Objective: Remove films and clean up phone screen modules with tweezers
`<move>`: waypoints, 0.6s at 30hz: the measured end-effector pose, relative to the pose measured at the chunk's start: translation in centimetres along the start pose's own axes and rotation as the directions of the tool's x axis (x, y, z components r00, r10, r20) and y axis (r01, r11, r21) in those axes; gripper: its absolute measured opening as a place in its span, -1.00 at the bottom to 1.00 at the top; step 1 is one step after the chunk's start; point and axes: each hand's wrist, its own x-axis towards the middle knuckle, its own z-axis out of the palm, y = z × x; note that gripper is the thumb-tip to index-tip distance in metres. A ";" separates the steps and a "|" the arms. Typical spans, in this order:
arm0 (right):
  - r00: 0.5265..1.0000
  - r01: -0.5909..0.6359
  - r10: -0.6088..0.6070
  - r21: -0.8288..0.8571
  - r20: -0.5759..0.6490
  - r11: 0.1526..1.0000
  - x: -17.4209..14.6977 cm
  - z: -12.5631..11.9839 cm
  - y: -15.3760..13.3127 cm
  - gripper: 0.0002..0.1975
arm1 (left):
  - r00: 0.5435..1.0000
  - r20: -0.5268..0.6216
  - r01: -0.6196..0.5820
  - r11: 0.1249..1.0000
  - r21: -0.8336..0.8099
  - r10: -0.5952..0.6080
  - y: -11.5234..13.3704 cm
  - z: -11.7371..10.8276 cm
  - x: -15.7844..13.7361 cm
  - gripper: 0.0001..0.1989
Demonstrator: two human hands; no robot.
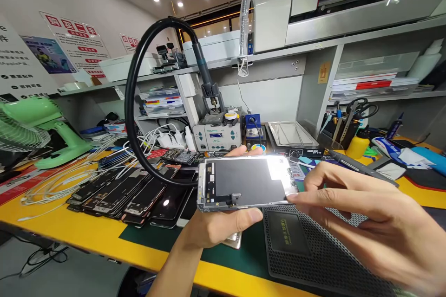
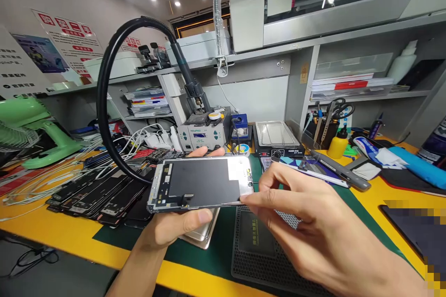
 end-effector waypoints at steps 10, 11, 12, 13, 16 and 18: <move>0.993 -0.111 0.111 -0.008 0.047 0.994 0.0 0.2 0.4 -0.85 | 0.996 -0.070 0.031 0.925 -0.380 -0.062 0.2 0.2 0.7 -0.43; 0.992 -0.115 0.115 -0.012 0.052 0.993 0.1 0.3 0.3 -0.86 | 0.994 -0.075 0.042 0.911 -0.411 -0.080 0.1 0.2 0.8 -0.46; 0.991 -0.114 0.116 -0.023 0.061 0.993 0.1 0.3 0.3 -0.87 | 0.992 -0.080 0.048 0.897 -0.440 -0.093 0.0 0.2 0.9 -0.48; 0.991 -0.109 0.112 -0.038 0.068 0.993 0.2 0.3 0.2 -0.86 | 0.991 -0.088 0.049 0.885 -0.463 -0.101 -0.1 0.3 0.9 -0.51; 0.986 -0.131 0.136 -0.066 0.093 0.989 0.2 0.4 0.1 -0.86 | 0.984 -0.149 0.013 0.871 -0.490 -0.098 -0.3 0.4 1.0 -0.58; 0.984 -0.153 0.157 -0.051 0.080 0.987 0.1 0.5 0.3 -0.86 | 0.977 -0.192 -0.015 0.870 -0.493 -0.092 -0.4 0.4 1.0 -0.60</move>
